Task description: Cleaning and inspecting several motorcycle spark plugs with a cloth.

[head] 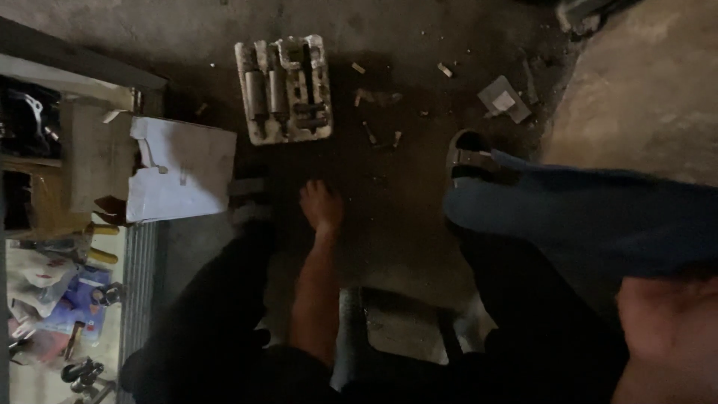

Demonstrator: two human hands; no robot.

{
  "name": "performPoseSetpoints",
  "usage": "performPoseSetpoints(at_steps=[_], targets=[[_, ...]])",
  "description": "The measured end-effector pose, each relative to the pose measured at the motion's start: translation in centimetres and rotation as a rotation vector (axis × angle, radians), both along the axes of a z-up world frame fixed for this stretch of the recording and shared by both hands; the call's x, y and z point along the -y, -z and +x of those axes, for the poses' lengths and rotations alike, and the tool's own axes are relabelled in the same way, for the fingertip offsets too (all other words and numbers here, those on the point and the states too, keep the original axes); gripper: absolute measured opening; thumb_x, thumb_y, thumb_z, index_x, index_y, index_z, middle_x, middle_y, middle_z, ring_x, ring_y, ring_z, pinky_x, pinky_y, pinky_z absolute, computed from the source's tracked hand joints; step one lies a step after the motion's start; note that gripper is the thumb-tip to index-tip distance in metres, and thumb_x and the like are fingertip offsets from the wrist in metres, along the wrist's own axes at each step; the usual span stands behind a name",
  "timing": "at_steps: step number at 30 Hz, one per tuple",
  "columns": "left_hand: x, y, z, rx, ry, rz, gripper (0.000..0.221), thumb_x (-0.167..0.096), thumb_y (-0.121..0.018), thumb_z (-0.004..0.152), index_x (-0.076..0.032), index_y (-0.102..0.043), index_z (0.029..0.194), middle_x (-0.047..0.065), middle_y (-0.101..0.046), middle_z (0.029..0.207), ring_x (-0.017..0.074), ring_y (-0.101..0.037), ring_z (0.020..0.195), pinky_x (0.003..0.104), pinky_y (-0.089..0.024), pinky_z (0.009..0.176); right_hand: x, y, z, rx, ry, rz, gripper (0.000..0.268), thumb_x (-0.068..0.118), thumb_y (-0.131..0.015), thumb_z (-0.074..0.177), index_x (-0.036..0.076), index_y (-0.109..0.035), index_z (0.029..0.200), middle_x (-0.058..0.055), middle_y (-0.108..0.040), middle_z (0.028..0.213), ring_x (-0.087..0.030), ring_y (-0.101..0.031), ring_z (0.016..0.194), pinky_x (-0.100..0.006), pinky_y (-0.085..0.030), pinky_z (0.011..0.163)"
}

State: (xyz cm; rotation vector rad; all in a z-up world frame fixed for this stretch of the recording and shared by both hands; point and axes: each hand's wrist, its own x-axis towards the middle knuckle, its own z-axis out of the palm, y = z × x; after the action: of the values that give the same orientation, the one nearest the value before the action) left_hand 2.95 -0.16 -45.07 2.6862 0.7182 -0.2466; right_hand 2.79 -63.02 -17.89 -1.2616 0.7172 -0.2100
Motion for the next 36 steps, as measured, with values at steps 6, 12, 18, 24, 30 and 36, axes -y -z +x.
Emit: performPoseSetpoints(at_steps=[6, 12, 18, 24, 30, 36], targets=[[2.7, 0.5, 1.2, -0.079, 0.086, -0.043, 0.041, -0.017, -0.072, 0.084, -0.002, -0.068, 0.122, 0.020, -0.062, 0.129, 0.0407, -0.057, 0.118, 0.050, -0.049, 0.100, -0.8, 1.7, -4.1, -0.042, 0.068, -0.038, 0.050, 0.048, -0.058, 0.107, 0.021, -0.055, 0.149, -0.001, -0.061, 0.153, -0.016, -0.059, 0.144, -0.039, -0.043, 0.122], [5.0, 0.3, 7.4, -0.127, 0.140, -0.127, 0.043, -0.019, -0.071, 0.086, -0.007, -0.066, 0.127, 0.020, -0.061, 0.131, 0.0402, -0.058, 0.114, 0.053, -0.049, 0.089, 0.6, 1.2, -4.9, 0.277, 0.158, 0.606, 0.050, 0.029, -0.048, 0.122, 0.011, -0.038, 0.168, -0.015, -0.044, 0.171, -0.038, -0.052, 0.150, -0.057, -0.042, 0.118], [6.9, 3.2, 11.7, -0.088, 0.393, -0.013, 0.050, -0.015, -0.062, 0.091, -0.016, -0.058, 0.141, 0.013, -0.058, 0.137, 0.0351, -0.058, 0.116, 0.049, -0.047, 0.097, -8.6, -7.1, -1.8, 0.339, 0.248, 0.793, 0.050, 0.024, -0.045, 0.122, 0.008, -0.036, 0.169, -0.023, -0.039, 0.169, -0.048, -0.048, 0.147, -0.065, -0.042, 0.112], [6.5, -0.5, 13.4, -0.164, 0.467, -0.033, 0.035, -0.022, -0.060, 0.094, -0.017, -0.064, 0.128, 0.010, -0.061, 0.134, 0.0328, -0.059, 0.120, 0.050, -0.046, 0.101, -7.0, -7.4, -3.9, 0.053, -0.110, -0.024, 0.045, 0.041, -0.048, 0.124, 0.027, -0.028, 0.162, -0.008, -0.022, 0.169, -0.029, -0.013, 0.101, -0.048, -0.034, 0.101], [3.6, 0.0, 13.7, -0.185, -0.005, -0.274, 0.033, -0.039, -0.060, 0.105, -0.011, -0.069, 0.121, 0.018, -0.071, 0.116, 0.0387, -0.069, 0.100, 0.051, -0.058, 0.080, -9.7, -9.7, -2.2, 0.299, 0.326, 0.922, 0.048, 0.021, -0.042, 0.120, 0.003, -0.034, 0.163, -0.029, -0.039, 0.163, -0.050, -0.043, 0.144, -0.068, -0.038, 0.108], [2.3, 4.5, 14.9, -0.279, 0.420, -0.207, 0.035, -0.014, -0.055, 0.099, -0.007, -0.062, 0.133, 0.025, -0.070, 0.110, 0.0399, -0.071, 0.087, 0.051, -0.060, 0.066, -7.7, -8.6, -3.2, -0.299, -0.557, -0.568, 0.061, 0.049, -0.038, 0.114, 0.017, -0.032, 0.166, -0.012, -0.040, 0.168, -0.035, -0.041, 0.151, -0.057, -0.045, 0.114]])
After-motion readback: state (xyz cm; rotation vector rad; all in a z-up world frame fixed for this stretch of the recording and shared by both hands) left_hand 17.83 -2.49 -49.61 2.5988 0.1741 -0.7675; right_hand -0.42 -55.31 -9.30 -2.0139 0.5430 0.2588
